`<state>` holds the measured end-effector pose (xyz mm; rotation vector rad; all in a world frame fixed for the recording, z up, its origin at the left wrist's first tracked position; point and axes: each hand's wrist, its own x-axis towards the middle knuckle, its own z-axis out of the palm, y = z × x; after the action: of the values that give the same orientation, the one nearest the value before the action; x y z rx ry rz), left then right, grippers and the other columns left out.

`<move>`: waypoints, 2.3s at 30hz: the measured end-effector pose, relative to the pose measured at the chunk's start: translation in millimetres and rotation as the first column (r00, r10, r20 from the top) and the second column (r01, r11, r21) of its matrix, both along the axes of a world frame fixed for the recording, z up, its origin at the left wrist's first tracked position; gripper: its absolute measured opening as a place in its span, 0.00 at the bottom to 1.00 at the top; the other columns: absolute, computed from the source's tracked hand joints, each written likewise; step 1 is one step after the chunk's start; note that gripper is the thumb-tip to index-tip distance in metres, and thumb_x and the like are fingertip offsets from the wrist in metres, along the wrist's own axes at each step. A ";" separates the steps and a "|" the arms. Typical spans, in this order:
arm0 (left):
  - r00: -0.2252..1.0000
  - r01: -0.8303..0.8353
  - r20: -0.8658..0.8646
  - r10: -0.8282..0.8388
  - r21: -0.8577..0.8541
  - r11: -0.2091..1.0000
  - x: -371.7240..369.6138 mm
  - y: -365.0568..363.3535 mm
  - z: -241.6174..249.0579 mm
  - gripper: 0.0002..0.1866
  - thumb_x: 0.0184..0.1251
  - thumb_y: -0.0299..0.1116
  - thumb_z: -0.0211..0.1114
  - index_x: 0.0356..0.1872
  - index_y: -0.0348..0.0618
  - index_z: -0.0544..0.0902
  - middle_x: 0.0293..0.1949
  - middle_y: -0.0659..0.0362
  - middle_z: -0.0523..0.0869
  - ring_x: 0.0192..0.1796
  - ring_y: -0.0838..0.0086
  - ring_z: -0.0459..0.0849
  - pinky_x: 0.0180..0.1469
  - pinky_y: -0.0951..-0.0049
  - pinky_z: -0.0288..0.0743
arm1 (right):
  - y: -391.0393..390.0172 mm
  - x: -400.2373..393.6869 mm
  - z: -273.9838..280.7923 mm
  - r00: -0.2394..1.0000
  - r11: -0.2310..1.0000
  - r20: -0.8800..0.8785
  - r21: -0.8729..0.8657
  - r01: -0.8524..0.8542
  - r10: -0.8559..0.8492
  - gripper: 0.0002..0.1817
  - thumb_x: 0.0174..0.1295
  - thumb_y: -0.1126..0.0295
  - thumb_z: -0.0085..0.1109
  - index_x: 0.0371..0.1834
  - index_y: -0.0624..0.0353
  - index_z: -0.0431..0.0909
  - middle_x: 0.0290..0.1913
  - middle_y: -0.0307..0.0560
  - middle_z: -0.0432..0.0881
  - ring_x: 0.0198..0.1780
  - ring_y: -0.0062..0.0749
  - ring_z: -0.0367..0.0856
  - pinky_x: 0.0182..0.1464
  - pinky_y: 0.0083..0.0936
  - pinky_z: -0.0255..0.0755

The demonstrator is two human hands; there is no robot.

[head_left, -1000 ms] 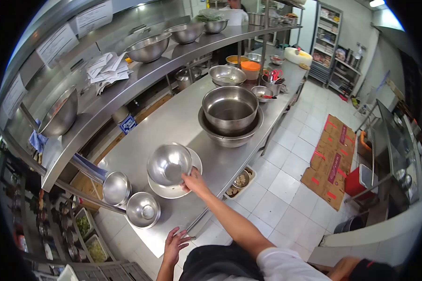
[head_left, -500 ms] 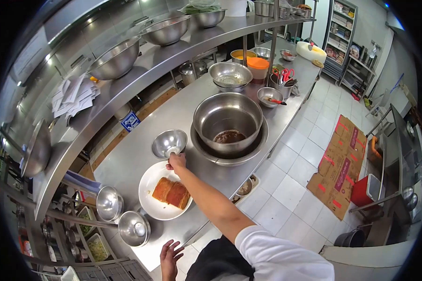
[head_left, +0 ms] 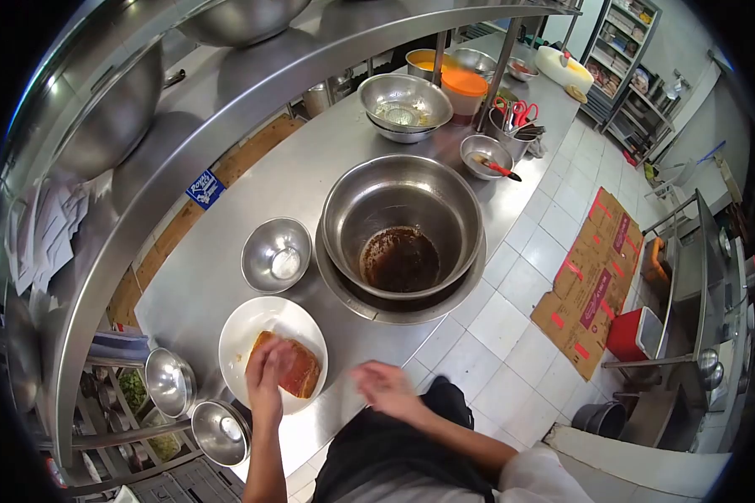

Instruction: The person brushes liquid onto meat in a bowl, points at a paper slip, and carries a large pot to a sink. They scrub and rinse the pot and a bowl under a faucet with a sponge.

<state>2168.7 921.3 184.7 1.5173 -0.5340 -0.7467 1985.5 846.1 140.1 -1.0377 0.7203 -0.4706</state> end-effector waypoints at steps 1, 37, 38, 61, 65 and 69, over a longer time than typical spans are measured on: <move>0.999 0.043 -0.013 -0.043 0.012 0.999 1.0 -20.4 -3.1 0.15 0.65 0.33 0.49 0.49 0.35 0.71 0.42 0.56 0.79 0.41 0.74 0.77 0.42 0.78 0.70 | -9.4 -26.3 -8.3 0.998 0.999 -0.045 0.015 0.047 -0.047 0.07 0.60 0.70 0.48 0.38 0.60 0.72 0.21 0.36 0.73 0.21 0.14 0.69 0.20 0.13 0.63; 0.980 0.003 -0.196 0.028 0.158 0.987 -3.2 -152.7 -37.3 0.10 0.67 0.36 0.46 0.42 0.45 0.73 0.28 0.67 0.77 0.25 0.85 0.73 0.25 0.83 0.66 | -295.9 -115.8 2.2 0.998 0.989 -0.037 -0.144 0.038 -0.044 0.02 0.54 0.80 0.47 0.27 0.66 0.70 0.22 0.42 0.73 0.19 0.22 0.71 0.22 0.17 0.67; 0.987 0.013 -0.163 0.005 0.110 0.994 -5.5 -155.2 -42.4 0.09 0.67 0.35 0.46 0.40 0.46 0.73 0.26 0.68 0.76 0.23 0.85 0.71 0.24 0.84 0.64 | -296.7 -118.4 1.6 0.998 0.984 -0.015 -0.168 0.065 -0.068 0.02 0.55 0.78 0.49 0.26 0.64 0.69 0.20 0.40 0.72 0.18 0.21 0.70 0.21 0.17 0.67; 0.785 0.616 -0.041 -0.618 -0.046 0.786 -460.1 -575.7 14.4 0.06 0.61 0.34 0.52 0.26 0.46 0.72 0.20 0.69 0.71 0.20 0.86 0.66 0.19 0.84 0.56 | -517.1 -648.2 81.9 0.721 0.719 -0.154 -0.351 0.600 -0.676 0.05 0.55 0.75 0.49 0.22 0.60 0.70 0.19 0.36 0.71 0.17 0.16 0.67 0.19 0.14 0.64; 0.656 0.728 -0.104 -0.747 -0.173 0.663 -598.5 -704.1 51.0 0.08 0.60 0.34 0.53 0.22 0.48 0.69 0.16 0.69 0.69 0.17 0.86 0.66 0.17 0.84 0.57 | -603.3 -787.4 95.9 0.635 0.616 -0.070 -0.344 0.709 -0.769 0.07 0.57 0.70 0.50 0.25 0.61 0.72 0.20 0.35 0.72 0.17 0.14 0.65 0.18 0.12 0.62; 0.530 0.823 0.007 -0.848 -0.246 0.512 -730.0 -815.5 75.3 0.07 0.60 0.35 0.53 0.26 0.44 0.73 0.19 0.68 0.72 0.18 0.85 0.67 0.19 0.83 0.61 | -662.9 -920.1 111.3 0.561 0.510 0.013 -0.398 0.762 -0.828 0.07 0.58 0.69 0.49 0.27 0.60 0.73 0.19 0.32 0.68 0.19 0.14 0.64 0.20 0.11 0.59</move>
<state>1438.7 105.8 260.1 0.9149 -1.2737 -1.4646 1065.4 183.3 251.3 -1.0456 1.3290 -1.3934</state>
